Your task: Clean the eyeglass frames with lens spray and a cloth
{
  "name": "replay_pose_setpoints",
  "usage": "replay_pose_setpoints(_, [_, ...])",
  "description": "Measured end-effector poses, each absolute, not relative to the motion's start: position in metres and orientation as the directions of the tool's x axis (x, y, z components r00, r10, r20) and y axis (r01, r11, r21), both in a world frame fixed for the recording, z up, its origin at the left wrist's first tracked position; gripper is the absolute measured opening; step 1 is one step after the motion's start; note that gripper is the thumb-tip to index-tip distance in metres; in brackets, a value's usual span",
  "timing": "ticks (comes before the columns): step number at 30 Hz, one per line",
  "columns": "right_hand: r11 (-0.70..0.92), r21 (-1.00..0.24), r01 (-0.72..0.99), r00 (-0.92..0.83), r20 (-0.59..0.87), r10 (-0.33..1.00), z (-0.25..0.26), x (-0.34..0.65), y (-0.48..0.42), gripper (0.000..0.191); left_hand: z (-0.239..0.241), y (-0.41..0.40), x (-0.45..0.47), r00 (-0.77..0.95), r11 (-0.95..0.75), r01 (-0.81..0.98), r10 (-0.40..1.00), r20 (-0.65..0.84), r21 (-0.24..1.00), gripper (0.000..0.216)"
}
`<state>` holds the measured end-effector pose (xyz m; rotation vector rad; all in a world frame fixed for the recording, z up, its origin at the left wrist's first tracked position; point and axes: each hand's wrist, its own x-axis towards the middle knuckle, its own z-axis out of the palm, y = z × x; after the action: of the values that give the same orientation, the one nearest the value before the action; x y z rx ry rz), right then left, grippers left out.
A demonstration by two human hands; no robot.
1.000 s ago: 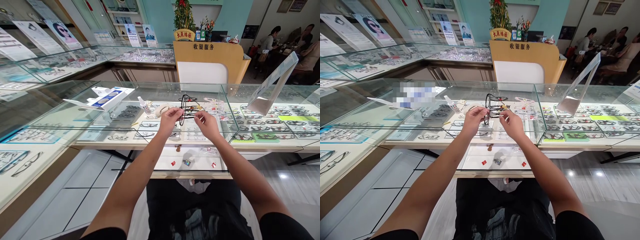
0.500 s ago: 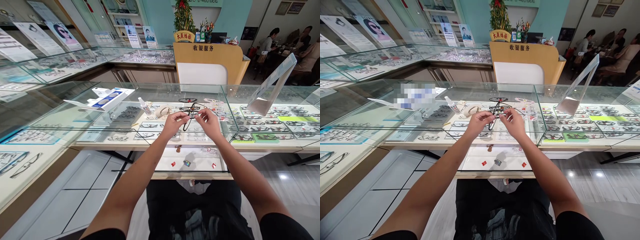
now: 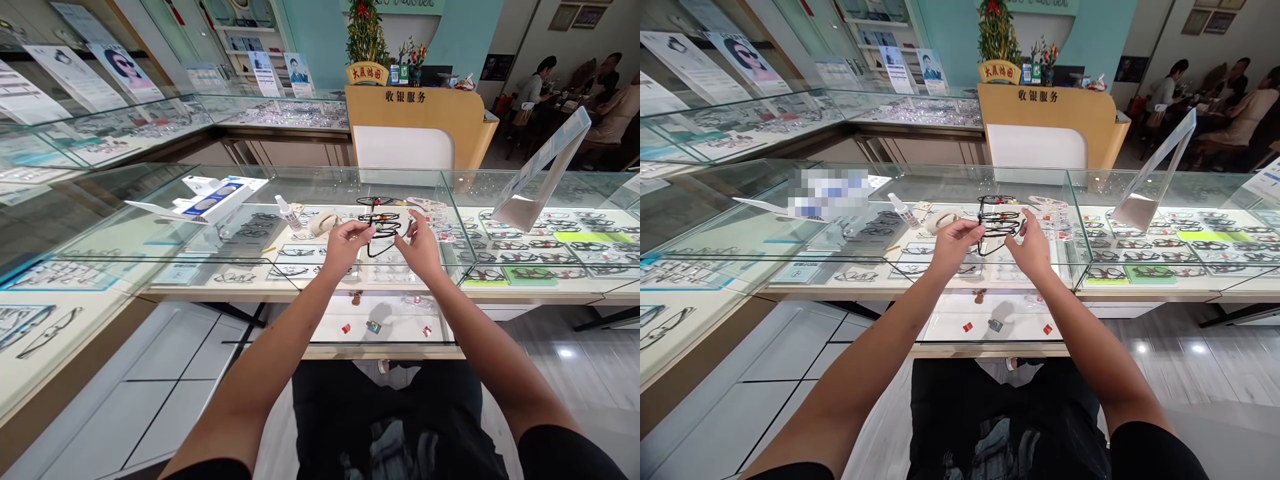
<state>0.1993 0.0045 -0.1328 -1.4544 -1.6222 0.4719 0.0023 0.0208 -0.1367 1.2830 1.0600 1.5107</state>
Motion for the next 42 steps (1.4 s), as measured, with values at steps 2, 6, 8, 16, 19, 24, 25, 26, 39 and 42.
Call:
replay_pose_setpoints(2, [0.215,-0.737,0.641,0.086,0.347,0.934,-0.132,0.2,0.004,0.064,-0.137,0.023,0.001,-0.167,-0.254,-0.131,0.958,0.231,0.958,0.059])
replay_pose_setpoints(6, [0.182,-0.682,0.708,0.067,0.322,0.944,-0.126,0.199,-0.002,0.043,-0.134,0.024,-0.003,-0.238,-0.243,-0.179,0.951,0.197,0.953,0.062])
replay_pose_setpoints(8, [0.194,-0.668,0.719,0.033,0.311,0.95,-0.124,0.198,-0.004,0.034,-0.133,0.024,-0.004,-0.238,-0.238,-0.188,0.952,0.191,0.953,0.064])
replay_pose_setpoints(16, [0.494,-0.587,0.642,-0.171,0.518,0.838,-0.126,0.193,-0.007,0.029,-0.136,0.023,-0.001,-0.109,-0.24,-0.205,0.969,0.221,0.949,0.065])
replay_pose_setpoints(19, [0.559,-0.576,0.596,-0.225,0.549,0.805,-0.131,0.188,-0.008,0.038,-0.141,0.023,0.001,-0.005,-0.3,-0.208,0.952,0.306,0.931,0.054])
replay_pose_setpoints(24, [0.555,-0.658,0.509,-0.249,0.505,0.827,-0.136,0.182,-0.011,0.035,-0.145,0.023,0.005,0.056,-0.362,-0.204,0.923,0.38,0.91,0.045])
replay_pose_setpoints(25, [0.536,-0.677,0.504,-0.244,0.483,0.841,-0.135,0.181,-0.013,0.034,-0.144,0.022,0.006,0.063,-0.363,-0.197,0.922,0.381,0.911,0.045])
replay_pose_setpoints(26, [0.516,-0.693,0.503,-0.239,0.462,0.854,-0.135,0.18,-0.014,0.033,-0.144,0.021,0.006,0.069,-0.362,-0.189,0.922,0.38,0.913,0.044])
replay_pose_setpoints(39, [0.41,-0.754,0.514,-0.157,0.387,0.909,-0.133,0.182,-0.015,0.037,-0.126,0.042,-0.034,-0.485,-0.371,-0.099,0.828,0.281,0.923,0.022])
replay_pose_setpoints(42, [0.414,-0.746,0.522,-0.165,0.388,0.907,-0.133,0.183,-0.014,0.039,-0.125,0.056,-0.055,-0.618,-0.385,-0.05,0.736,0.275,0.921,0.015])
